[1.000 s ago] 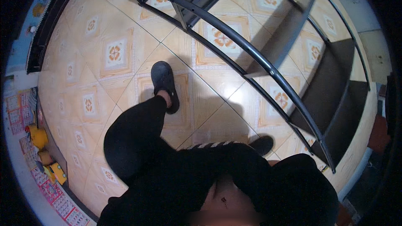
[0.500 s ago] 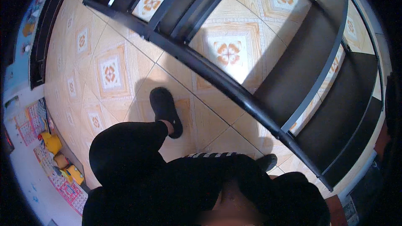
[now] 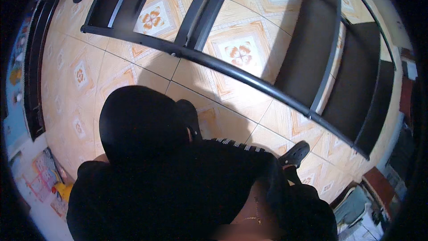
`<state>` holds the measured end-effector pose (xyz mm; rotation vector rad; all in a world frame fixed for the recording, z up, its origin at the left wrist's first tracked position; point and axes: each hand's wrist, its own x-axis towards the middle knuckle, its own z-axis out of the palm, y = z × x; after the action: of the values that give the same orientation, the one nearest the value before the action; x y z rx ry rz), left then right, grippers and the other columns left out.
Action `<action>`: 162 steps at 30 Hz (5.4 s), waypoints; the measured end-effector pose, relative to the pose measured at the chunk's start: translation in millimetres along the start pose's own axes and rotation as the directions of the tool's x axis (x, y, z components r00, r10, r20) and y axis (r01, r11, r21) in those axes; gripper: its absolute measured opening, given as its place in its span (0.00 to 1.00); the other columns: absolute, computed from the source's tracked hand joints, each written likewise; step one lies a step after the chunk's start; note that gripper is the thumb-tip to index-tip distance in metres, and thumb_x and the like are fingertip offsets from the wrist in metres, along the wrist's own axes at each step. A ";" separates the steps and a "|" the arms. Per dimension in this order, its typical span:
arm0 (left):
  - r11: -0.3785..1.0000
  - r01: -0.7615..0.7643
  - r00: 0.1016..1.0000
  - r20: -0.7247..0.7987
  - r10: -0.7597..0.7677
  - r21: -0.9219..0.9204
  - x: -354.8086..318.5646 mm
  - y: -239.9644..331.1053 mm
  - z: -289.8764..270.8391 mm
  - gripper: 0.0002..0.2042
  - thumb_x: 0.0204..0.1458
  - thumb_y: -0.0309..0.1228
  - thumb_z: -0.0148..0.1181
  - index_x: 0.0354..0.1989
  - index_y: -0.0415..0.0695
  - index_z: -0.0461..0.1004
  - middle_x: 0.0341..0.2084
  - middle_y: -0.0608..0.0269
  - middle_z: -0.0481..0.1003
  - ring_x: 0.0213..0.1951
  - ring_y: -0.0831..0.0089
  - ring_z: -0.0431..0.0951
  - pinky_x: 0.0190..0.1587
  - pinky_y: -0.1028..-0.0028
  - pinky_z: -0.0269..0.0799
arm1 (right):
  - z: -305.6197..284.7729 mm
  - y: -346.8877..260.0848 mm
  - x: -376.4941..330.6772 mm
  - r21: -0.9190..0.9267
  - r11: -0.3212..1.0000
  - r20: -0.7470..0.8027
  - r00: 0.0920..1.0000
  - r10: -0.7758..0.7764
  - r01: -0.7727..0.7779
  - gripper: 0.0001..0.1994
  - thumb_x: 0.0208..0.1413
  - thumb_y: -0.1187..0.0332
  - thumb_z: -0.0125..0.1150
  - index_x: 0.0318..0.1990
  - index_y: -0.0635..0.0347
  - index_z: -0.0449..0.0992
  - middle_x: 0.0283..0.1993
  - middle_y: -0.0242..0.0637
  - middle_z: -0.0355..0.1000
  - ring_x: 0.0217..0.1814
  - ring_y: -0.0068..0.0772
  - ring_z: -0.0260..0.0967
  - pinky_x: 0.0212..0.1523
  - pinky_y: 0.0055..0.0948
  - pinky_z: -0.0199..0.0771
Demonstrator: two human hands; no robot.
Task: The person kneels on the floor and assembles a black metal shelving frame by hand. They repeatedly insert and tighten small fasteners at the joints of the frame's crossbars and side rails.
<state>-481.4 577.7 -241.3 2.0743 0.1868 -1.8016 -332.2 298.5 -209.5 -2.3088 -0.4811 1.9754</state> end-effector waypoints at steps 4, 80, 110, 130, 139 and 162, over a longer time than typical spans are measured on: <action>0.999 -0.037 0.997 -0.072 0.036 -0.008 -21.7 -33.3 19.5 0.17 0.57 0.41 0.47 0.44 0.43 0.75 0.41 0.56 0.74 0.44 0.60 0.72 0.49 0.62 0.66 | 22.2 -7.8 -21.5 0.007 1.000 -0.065 0.998 0.018 -0.018 0.10 0.50 0.68 0.52 0.36 0.56 0.80 0.38 0.48 0.75 0.40 0.49 0.74 0.44 0.40 0.73; 0.934 -0.121 0.582 -0.739 0.341 0.335 -270.4 -57.4 -375.3 0.15 0.42 0.37 0.67 0.37 0.43 0.78 0.34 0.52 0.78 0.38 0.55 0.77 0.41 0.63 0.72 | -204.1 -351.8 -116.5 -0.219 0.745 -0.937 0.078 -0.342 0.630 0.06 0.51 0.71 0.63 0.35 0.62 0.80 0.32 0.42 0.78 0.33 0.30 0.77 0.37 0.25 0.74; 0.957 -0.120 0.609 -0.741 0.282 0.264 -260.6 -59.0 -375.2 0.16 0.41 0.38 0.67 0.37 0.43 0.78 0.35 0.53 0.78 0.39 0.56 0.78 0.43 0.62 0.72 | -208.2 -352.2 -118.1 -0.302 0.840 -0.915 0.111 -0.389 0.451 0.10 0.52 0.64 0.62 0.36 0.62 0.79 0.30 0.45 0.76 0.31 0.38 0.76 0.34 0.30 0.74; -0.534 -0.507 0.825 -0.561 -0.073 -0.676 -255.4 -4.4 -272.1 0.08 0.60 0.38 0.47 0.38 0.50 0.71 0.32 0.70 0.74 0.39 0.74 0.73 0.44 0.63 0.66 | -182.5 -339.1 -117.5 -0.506 0.701 -0.861 -0.332 -0.384 0.502 0.06 0.40 0.66 0.68 0.25 0.52 0.77 0.25 0.29 0.72 0.31 0.36 0.68 0.37 0.34 0.62; -0.060 -0.894 0.423 -0.795 -0.435 -0.443 -212.5 -1.2 -270.8 0.08 0.59 0.32 0.52 0.39 0.42 0.74 0.32 0.67 0.77 0.29 0.80 0.76 0.27 0.79 0.68 | -185.2 -315.5 -111.9 -0.452 0.719 -0.891 -0.226 -0.393 0.528 0.08 0.41 0.63 0.69 0.23 0.53 0.75 0.25 0.32 0.72 0.33 0.38 0.68 0.38 0.36 0.62; 0.927 -0.336 -0.149 -0.962 -0.230 -0.170 -234.8 -5.3 -263.5 0.11 0.55 0.34 0.52 0.40 0.44 0.78 0.32 0.50 0.77 0.35 0.52 0.77 0.38 0.61 0.71 | -198.6 -283.3 -121.4 -0.419 0.629 -0.889 -0.155 -0.430 0.655 0.09 0.43 0.65 0.68 0.23 0.56 0.74 0.23 0.32 0.72 0.30 0.36 0.69 0.35 0.35 0.66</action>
<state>-279.1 715.1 13.2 2.5090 0.7577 0.4903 -209.0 563.9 11.4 -2.0216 -0.8357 -0.1503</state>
